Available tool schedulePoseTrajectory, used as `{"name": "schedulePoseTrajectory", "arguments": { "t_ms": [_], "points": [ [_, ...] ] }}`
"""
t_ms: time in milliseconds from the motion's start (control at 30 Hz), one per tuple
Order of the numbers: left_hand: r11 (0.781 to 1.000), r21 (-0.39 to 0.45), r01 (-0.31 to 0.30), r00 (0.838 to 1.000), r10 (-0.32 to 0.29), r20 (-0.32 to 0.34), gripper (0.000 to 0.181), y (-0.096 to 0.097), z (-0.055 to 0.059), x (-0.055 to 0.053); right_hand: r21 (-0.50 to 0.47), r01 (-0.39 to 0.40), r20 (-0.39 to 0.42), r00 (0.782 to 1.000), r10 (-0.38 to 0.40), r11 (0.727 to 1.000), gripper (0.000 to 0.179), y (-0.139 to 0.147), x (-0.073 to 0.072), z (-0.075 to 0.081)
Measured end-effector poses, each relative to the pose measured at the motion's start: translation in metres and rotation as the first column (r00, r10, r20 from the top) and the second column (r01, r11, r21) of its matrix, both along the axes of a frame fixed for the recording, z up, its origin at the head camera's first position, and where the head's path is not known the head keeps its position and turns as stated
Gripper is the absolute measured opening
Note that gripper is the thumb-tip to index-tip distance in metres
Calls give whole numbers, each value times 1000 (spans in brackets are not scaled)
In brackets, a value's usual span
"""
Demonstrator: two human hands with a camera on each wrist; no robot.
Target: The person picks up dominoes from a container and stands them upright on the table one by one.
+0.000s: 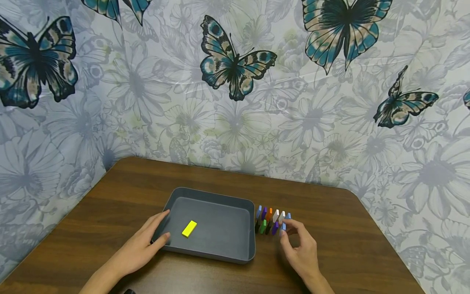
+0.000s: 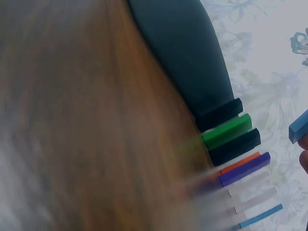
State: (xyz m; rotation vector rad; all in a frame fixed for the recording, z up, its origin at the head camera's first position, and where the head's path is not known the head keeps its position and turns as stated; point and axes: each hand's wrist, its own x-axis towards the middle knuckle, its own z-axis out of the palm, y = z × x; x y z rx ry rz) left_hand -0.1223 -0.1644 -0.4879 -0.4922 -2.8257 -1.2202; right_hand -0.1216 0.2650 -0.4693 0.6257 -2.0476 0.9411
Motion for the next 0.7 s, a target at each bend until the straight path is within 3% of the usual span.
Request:
{"name": "schedulePoseTrajectory", "arguments": {
  "t_ms": [167, 433, 567, 700],
  "points": [
    [1000, 0, 1, 1000, -1, -9, 62, 0, 0, 0, 8, 19, 14, 1000, -20, 1000, 36, -1, 5, 10],
    [1000, 4, 0, 1000, 0, 9, 64, 0, 0, -2, 84, 24, 31, 999, -27, 996, 38, 21, -12, -13],
    [1000, 0, -2, 1000, 2, 1, 63, 0, -1, -2, 90, 54, 93, 994, -63, 994, 35, 24, -12, -17],
    [1000, -1, 3, 1000, -3, -19, 62, 0, -1, -1, 95, 118, 187, 973, -134, 988, 31, 23, -9, -17]
  ]
}}
